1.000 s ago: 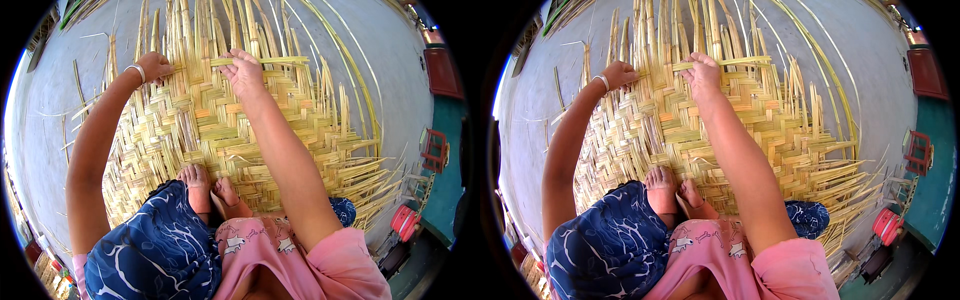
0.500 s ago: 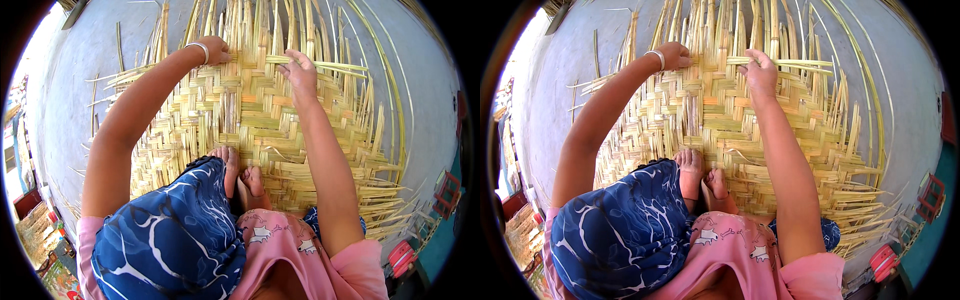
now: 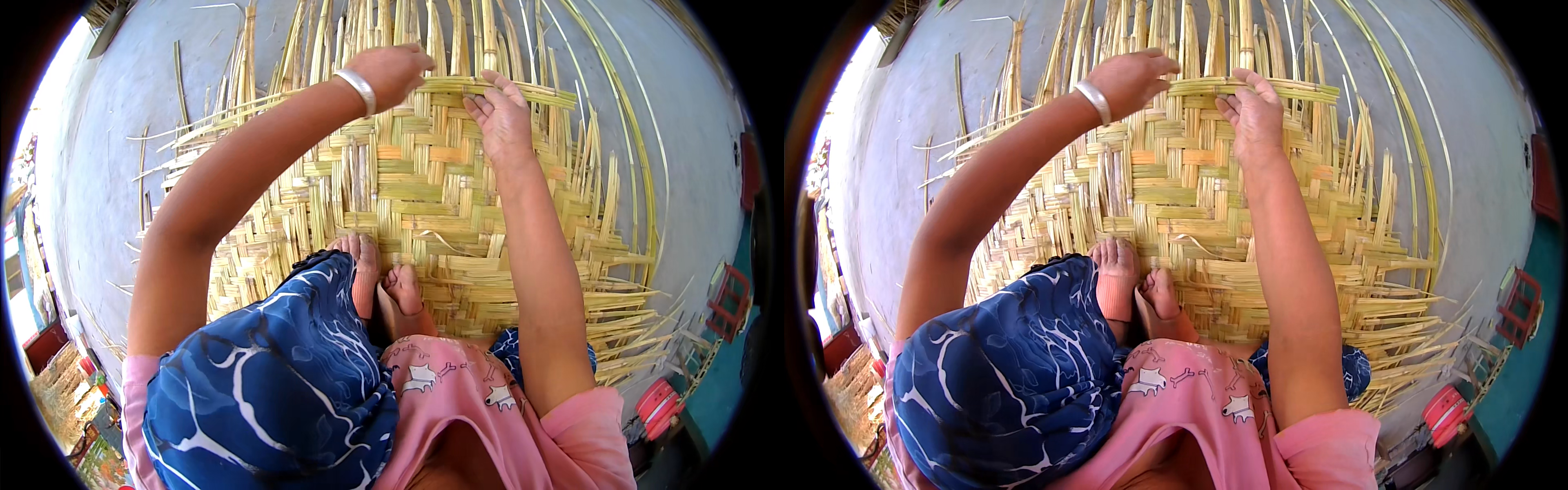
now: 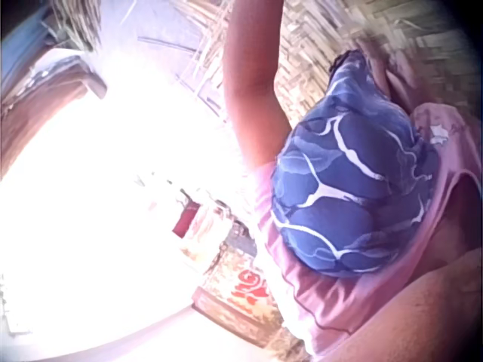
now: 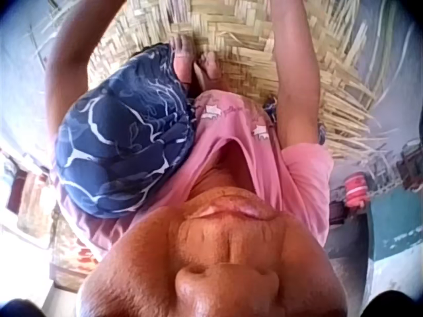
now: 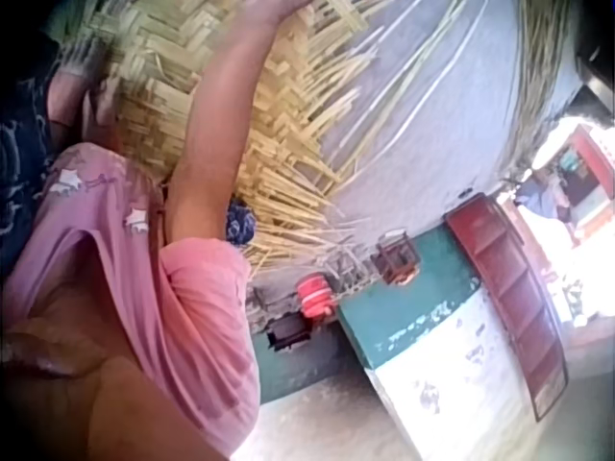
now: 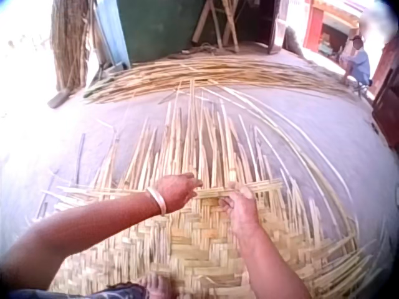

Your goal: The person sits on the floor and weaves a large circular mat or basket base using dried palm leaves. They interlace the leaves by hand, creating a tight herringbone pattern, and occasionally adjust the position of the mat.

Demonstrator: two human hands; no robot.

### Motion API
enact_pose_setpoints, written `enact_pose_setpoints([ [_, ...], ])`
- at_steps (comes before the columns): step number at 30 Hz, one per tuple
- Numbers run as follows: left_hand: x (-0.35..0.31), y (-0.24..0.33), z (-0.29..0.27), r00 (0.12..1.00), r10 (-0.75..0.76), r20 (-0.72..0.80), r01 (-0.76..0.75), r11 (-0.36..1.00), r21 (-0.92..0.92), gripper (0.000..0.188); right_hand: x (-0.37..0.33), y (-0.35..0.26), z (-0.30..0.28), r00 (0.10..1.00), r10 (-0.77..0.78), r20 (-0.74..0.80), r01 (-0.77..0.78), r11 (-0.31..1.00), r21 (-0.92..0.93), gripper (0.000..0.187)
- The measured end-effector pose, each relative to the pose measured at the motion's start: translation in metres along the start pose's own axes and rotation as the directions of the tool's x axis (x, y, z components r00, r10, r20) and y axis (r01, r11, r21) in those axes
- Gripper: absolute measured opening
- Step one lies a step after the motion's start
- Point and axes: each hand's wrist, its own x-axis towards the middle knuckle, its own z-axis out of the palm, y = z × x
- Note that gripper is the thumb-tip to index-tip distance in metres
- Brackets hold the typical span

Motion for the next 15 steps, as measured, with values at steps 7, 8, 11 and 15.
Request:
enact_pose_setpoints([
  [7,0.042,-0.002,0.024,0.970,-0.080,0.229,0.185,0.856,-0.482,0.037,-0.009,-0.007,-0.011,0.979,0.008,0.202,-0.007,1.000,-0.007,0.018],
  [8,0.044,-0.005,0.022,0.969,-0.078,0.234,0.193,0.831,-0.522,0.033,-0.009,-0.012,-0.015,0.970,0.014,0.241,-0.003,0.999,-0.044,0.017],
  [11,0.042,0.000,0.021,0.978,-0.121,0.172,0.185,0.884,-0.430,0.029,-0.006,-0.031,-0.019,0.940,0.060,0.337,-0.006,0.987,-0.158,0.015],
  [15,0.037,0.010,0.033,0.982,-0.185,-0.029,0.168,0.937,-0.307,0.026,0.018,-0.049,-0.036,0.970,0.020,0.242,0.034,0.976,-0.216,0.013],
])
